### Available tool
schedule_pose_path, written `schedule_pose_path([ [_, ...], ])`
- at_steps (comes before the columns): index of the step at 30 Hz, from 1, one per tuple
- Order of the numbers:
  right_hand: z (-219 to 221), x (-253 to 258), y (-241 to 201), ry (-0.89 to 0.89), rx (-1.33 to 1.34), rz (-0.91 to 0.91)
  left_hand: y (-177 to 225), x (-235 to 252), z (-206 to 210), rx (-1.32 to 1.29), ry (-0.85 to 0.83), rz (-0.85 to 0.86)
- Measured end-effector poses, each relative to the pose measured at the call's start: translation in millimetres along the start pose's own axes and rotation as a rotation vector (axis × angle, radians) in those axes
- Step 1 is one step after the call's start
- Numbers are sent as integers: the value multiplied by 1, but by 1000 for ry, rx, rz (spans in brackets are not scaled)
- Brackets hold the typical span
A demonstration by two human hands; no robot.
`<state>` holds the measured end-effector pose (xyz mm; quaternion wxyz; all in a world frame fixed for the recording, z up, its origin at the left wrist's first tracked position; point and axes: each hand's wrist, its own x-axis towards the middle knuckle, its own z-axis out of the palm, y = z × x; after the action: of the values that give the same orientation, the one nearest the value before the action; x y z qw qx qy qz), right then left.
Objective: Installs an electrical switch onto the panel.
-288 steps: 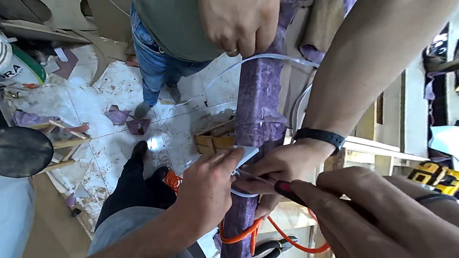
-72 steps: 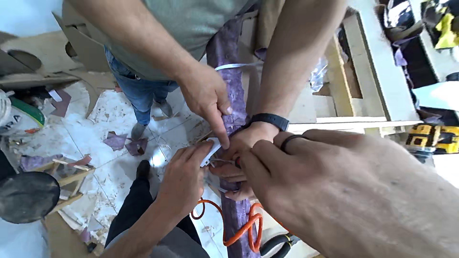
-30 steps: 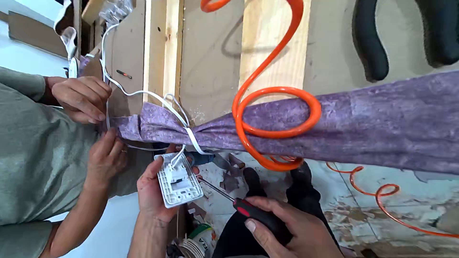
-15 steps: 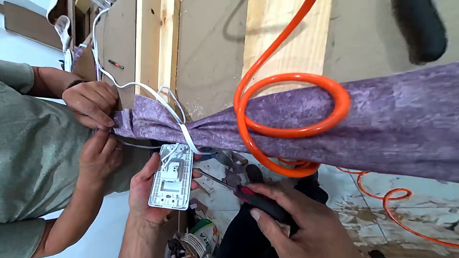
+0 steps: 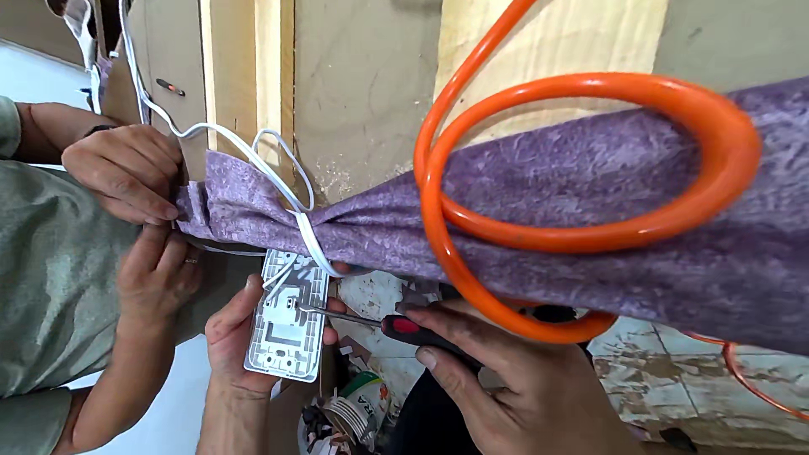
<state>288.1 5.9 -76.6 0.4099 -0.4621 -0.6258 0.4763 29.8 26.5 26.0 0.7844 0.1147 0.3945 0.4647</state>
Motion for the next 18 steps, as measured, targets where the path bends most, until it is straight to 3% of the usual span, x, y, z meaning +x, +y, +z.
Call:
schedule_pose_path([
  [11, 11, 2, -1, 144, -42, -94, 2, -3, -1, 83, -15, 21],
  [18, -5, 8, -10, 117, -229, -243, 12, -5, 0, 417, 8, 22],
])
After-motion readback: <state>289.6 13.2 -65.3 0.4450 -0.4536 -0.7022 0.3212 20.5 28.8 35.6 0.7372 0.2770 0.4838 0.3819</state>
